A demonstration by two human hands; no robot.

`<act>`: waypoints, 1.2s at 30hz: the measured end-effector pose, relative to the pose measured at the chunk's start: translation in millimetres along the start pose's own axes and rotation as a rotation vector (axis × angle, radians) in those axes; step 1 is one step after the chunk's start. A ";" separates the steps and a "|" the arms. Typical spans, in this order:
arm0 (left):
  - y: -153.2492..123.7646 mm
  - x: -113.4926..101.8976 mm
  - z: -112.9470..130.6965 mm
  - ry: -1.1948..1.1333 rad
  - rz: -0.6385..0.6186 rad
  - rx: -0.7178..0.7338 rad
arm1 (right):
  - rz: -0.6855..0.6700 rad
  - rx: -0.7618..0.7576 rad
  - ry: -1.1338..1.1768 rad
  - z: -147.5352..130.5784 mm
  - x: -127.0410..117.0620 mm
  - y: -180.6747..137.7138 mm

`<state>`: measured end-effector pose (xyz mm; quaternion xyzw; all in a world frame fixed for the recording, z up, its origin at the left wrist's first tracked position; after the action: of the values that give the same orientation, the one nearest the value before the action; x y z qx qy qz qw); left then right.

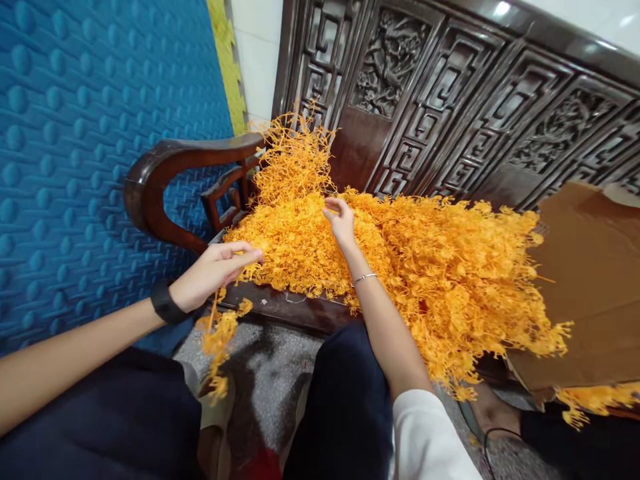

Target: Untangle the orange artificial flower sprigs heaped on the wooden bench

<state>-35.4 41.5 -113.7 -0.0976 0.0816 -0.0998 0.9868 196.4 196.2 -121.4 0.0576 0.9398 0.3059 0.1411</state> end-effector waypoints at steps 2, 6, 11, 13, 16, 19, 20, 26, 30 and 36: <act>1.5 -0.7 1.0 0.014 0.011 -0.004 | -0.112 -0.031 -0.053 0.2 1.9 -2.3; 8.3 -2.9 -1.4 0.086 0.056 0.007 | -0.267 -0.157 -0.174 -2.3 0.4 -8.3; 16.8 -3.4 -8.1 0.117 0.066 0.021 | -0.409 -0.253 -0.293 -5.8 8.6 -16.9; 18.8 -3.0 -9.8 0.112 0.071 0.018 | -0.453 -0.290 -0.349 -10.7 14.9 -22.9; 21.3 -2.2 -11.3 0.098 0.063 0.009 | -0.471 -0.367 -0.437 -28.1 23.4 -32.5; 23.4 -2.6 -11.7 0.114 0.077 0.002 | -0.490 -0.448 -0.495 -57.8 29.2 -41.3; 24.0 -3.0 -11.8 0.126 0.087 0.000 | -0.498 -0.470 -0.488 -69.0 30.4 -44.6; 27.0 -3.6 -14.0 0.151 0.055 0.033 | -0.785 -0.221 -0.079 -102.1 47.1 -75.4; 26.6 -4.3 -16.3 0.165 0.038 0.031 | -0.758 -0.031 0.106 -92.5 57.0 -83.0; 23.1 -2.1 -11.9 0.197 0.045 0.021 | -0.460 0.175 0.300 -78.2 53.1 -71.9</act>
<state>-35.4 62.1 -129.8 -0.0749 0.1795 -0.0877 0.9770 120.7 104.9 -115.6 -0.1910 0.9614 0.1888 0.0607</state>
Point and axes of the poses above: each hand's wrist, its own y-axis towards the middle knuckle, its own x-axis out of the palm, z = x × y, the point moved 3 cm from there along y, towards the middle knuckle, and after that the axes turned 9 degrees about -x, right-handed, at the moved point
